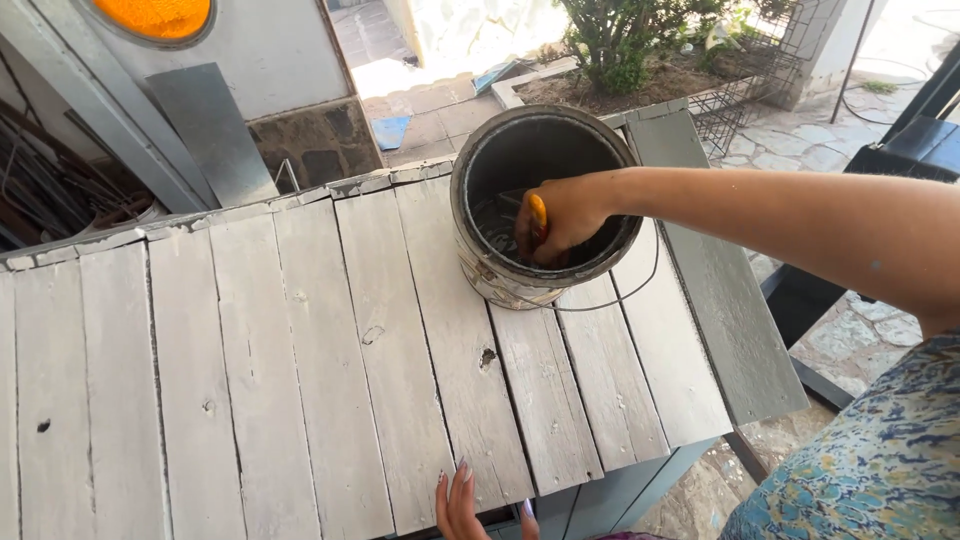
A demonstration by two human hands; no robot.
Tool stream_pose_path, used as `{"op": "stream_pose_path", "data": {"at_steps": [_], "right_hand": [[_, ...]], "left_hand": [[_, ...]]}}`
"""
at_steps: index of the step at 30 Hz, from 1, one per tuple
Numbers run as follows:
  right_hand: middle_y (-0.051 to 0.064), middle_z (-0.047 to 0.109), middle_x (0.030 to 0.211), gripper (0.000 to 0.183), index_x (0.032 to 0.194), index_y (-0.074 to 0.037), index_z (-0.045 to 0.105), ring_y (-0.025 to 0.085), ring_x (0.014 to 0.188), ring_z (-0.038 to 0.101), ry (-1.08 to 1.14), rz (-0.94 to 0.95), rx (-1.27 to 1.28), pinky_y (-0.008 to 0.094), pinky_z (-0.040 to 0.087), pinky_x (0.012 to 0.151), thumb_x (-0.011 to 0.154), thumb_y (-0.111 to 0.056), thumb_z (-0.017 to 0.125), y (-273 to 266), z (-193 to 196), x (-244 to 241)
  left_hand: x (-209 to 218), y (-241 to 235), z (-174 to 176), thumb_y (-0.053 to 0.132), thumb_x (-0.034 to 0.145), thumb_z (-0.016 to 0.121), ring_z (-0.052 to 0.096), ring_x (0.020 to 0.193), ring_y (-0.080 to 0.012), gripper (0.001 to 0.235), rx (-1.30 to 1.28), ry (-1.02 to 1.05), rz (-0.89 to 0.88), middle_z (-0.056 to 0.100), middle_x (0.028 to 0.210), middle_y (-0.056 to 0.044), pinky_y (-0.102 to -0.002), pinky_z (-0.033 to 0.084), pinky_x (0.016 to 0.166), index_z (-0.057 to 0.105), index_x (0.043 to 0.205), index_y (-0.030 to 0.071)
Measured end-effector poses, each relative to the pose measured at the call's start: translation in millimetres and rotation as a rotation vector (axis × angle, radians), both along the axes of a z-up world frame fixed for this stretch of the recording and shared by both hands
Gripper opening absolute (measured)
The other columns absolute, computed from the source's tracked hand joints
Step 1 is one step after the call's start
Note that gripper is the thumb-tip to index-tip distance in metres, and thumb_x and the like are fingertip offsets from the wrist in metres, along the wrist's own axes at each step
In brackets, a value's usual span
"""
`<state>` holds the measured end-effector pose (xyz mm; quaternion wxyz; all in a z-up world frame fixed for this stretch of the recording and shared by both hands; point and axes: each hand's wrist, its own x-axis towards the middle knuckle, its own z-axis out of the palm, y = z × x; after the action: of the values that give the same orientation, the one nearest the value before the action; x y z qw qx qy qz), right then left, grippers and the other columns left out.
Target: Painting a small wooden structure with grey paint using a paintbrush in an outdoor workspace.
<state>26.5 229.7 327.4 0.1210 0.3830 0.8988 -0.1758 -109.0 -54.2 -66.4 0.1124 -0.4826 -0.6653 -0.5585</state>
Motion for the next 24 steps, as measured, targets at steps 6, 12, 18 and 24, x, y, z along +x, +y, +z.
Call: {"op": "stream_pose_path", "data": {"at_steps": [6,12,18,24], "right_hand": [[-0.008,0.083,0.089,0.016,0.095,-0.024,0.084,0.006,0.088,0.075,0.108,-0.063,0.081,0.024,0.057,0.09,0.082,-0.027,0.074,-47,47,9],[0.015,0.083,0.081,0.03,0.086,0.0,0.077,0.02,0.06,0.081,0.673,-0.113,0.053,0.025,0.068,0.054,0.094,-0.027,0.068,-75,85,53],[0.022,0.074,0.088,0.032,0.09,0.006,0.068,0.024,0.064,0.074,1.227,-0.189,0.162,0.027,0.066,0.061,0.11,-0.017,0.061,-81,80,94],[0.018,0.069,0.072,0.036,0.082,0.006,0.066,0.025,0.055,0.072,1.646,-0.454,-0.107,0.026,0.064,0.048,0.106,-0.021,0.065,-60,49,109]], "left_hand": [[-2,-3,4,0.049,0.077,0.071,0.043,0.148,-0.036,0.075,-0.005,0.024,-0.053,0.063,0.141,-0.011,-0.049,0.044,0.118,0.054,0.137,0.008],[4,-8,-2,0.046,0.078,0.073,0.042,0.149,-0.0351,0.071,-0.085,0.032,-0.064,0.062,0.142,-0.01,-0.049,0.044,0.116,0.056,0.137,0.01],[13,-6,-3,0.05,0.077,0.073,0.043,0.149,-0.0347,0.077,-0.055,-0.003,-0.036,0.063,0.141,-0.009,-0.048,0.045,0.116,0.054,0.14,0.009],[26,-2,3,0.054,0.079,0.068,0.046,0.146,-0.0364,0.076,0.001,0.025,-0.045,0.064,0.14,-0.008,-0.047,0.045,0.116,0.054,0.139,0.01]]}}
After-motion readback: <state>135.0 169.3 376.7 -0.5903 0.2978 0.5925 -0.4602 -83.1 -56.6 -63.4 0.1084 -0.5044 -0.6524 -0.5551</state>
